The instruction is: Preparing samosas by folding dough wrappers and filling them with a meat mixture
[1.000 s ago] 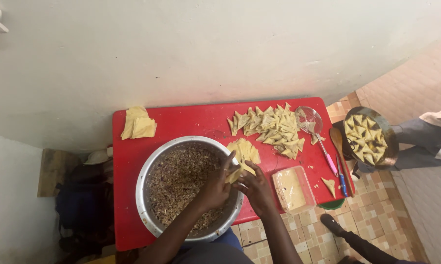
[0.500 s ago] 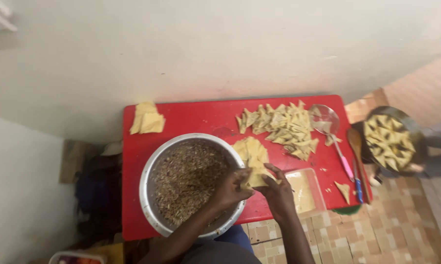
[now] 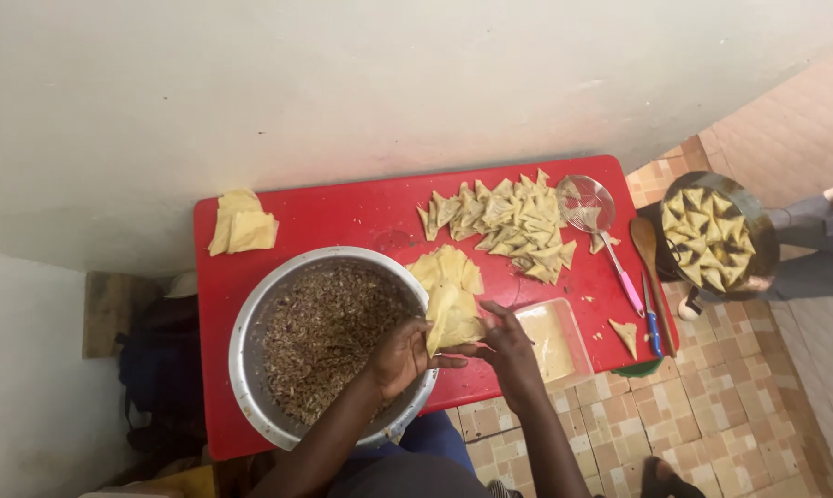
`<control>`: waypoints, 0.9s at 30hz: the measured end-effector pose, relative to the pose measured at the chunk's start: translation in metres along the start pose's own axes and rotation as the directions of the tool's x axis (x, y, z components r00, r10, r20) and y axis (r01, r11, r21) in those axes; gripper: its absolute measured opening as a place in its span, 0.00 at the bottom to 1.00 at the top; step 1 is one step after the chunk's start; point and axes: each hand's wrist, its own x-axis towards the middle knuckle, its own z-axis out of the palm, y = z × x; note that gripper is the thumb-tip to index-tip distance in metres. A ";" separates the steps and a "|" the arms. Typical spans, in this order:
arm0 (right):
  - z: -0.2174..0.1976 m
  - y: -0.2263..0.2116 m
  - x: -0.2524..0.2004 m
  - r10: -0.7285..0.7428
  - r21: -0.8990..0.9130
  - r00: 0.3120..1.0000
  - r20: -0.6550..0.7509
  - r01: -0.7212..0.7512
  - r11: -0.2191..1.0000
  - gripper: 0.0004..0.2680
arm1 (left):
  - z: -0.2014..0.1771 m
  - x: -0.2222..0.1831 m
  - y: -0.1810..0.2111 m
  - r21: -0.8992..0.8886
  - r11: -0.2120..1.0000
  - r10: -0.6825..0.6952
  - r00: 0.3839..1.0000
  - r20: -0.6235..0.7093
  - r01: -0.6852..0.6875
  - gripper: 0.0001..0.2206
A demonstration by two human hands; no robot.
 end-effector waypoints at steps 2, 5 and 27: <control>-0.010 0.025 0.014 0.003 0.069 0.998 0.070 -0.007 0.998 0.21 | 0.004 -0.003 -0.003 0.030 1.000 0.004 1.000 -0.004 -0.004 0.25; -0.029 0.065 0.038 -0.240 0.121 0.967 0.082 0.230 0.966 0.21 | 0.015 -0.013 -0.003 0.051 0.997 -0.048 0.984 -0.171 0.057 0.22; -0.070 0.055 0.022 -0.255 0.036 0.938 -0.236 0.271 0.962 0.16 | 0.016 -0.040 0.084 0.939 0.128 0.566 0.801 0.196 -0.320 0.15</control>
